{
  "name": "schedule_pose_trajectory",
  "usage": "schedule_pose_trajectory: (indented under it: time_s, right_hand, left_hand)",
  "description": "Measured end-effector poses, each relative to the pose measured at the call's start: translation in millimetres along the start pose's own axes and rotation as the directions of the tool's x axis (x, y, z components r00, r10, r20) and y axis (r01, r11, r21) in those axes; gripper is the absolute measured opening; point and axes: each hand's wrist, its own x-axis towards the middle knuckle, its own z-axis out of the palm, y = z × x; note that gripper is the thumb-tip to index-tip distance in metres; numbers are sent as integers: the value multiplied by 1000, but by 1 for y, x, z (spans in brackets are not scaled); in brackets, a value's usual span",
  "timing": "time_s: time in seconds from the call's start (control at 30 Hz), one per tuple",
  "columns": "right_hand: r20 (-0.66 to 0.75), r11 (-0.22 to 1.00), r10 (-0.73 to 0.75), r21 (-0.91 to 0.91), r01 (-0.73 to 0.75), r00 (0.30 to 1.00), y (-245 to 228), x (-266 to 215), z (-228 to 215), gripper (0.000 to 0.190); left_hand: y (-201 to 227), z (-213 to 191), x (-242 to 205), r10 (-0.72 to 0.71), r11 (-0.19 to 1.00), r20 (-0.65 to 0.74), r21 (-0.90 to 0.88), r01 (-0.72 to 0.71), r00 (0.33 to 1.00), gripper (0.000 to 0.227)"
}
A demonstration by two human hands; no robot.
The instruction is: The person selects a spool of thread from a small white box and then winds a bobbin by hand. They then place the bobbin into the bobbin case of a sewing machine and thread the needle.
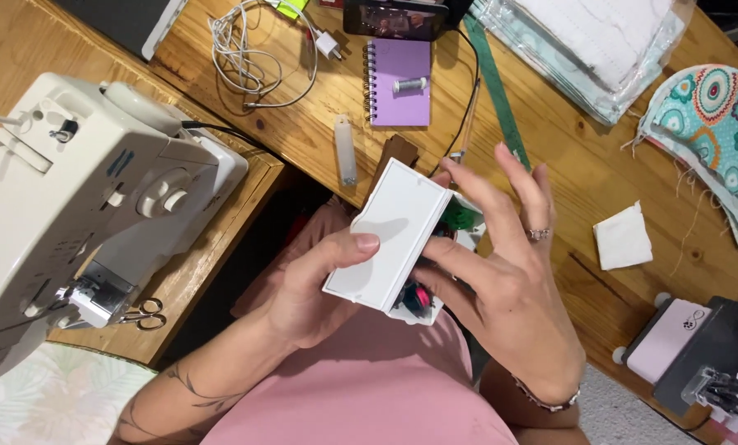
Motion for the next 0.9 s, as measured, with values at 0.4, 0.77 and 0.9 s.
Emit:
schedule_pose_trajectory:
  time_s: [0.4, 0.77, 0.9]
  right_hand:
    - [15, 992, 21, 121, -23, 1000, 9, -5, -4, 10]
    - [139, 1000, -25, -2, 25, 990, 15, 0, -1, 14]
    - [166, 997, -63, -22, 68, 984, 18, 1, 1, 12]
  left_hand:
    - [-8, -14, 8, -26, 970, 24, -241, 31, 999, 54]
    - [-9, -16, 10, -41, 989, -27, -140, 37, 999, 53]
    - [-13, -20, 10, -28, 984, -60, -177, 17, 998, 54]
